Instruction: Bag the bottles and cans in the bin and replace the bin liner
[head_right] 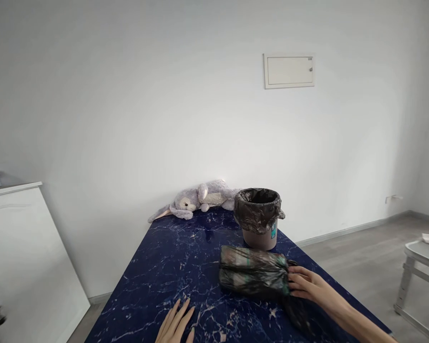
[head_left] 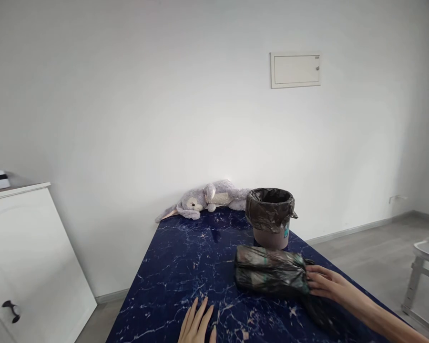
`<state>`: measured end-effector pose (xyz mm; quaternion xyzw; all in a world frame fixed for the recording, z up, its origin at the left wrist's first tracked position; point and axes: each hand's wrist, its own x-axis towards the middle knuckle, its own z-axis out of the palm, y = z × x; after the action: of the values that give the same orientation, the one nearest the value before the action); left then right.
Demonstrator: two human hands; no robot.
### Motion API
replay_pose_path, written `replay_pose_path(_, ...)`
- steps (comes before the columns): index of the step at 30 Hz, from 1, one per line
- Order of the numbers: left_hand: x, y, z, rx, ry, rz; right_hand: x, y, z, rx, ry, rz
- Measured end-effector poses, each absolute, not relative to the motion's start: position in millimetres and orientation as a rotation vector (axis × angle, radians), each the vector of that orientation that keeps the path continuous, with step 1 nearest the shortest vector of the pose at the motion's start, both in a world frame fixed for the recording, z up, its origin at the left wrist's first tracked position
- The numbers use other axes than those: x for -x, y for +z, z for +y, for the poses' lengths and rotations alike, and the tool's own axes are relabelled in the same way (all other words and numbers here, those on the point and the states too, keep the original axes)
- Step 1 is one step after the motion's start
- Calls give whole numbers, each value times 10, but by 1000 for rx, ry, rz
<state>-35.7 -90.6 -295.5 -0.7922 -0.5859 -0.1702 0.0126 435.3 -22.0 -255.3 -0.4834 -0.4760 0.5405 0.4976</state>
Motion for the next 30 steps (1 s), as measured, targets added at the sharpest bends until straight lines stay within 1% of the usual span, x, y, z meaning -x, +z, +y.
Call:
replay_pose_path(4, 318, -2871, -932, 2484, -479, -1843, -3820, -2433, -322, 1109, 1292, -1152)
replay_pose_path(10, 290, -2803, -978, 2466, -520, -1817, -3300, -2082, -308, 1065, 1013, -1267)
replay_pose_path(13, 228, -2659, -1013, 2459, -571, -1858, -3134, -1866, -308, 1013, 861, -1354)
replay_pose_path(16, 65, -2356, -1035, 2361, -803, -1863, -2994, -1656, -367, 989, 696, -1471)
replay_pose_path(18, -103, -2074, -1027, 2295, -997, -1774, -2912, -1514, -444, 971, 607, -1552)
replay_pose_path(21, -382, -1614, -968, 2259, -1170, -1596, -2801, -1309, -588, 932, 547, -1657)
replay_pose_path(25, -626, -1137, -855, 2315, -1193, -1427, -2697, -1108, -757, 856, 529, -1794)
replay_pose_path(30, -649, -893, -805, 2387, -1109, -1257, -2716, -943, -849, 847, 607, -1875)
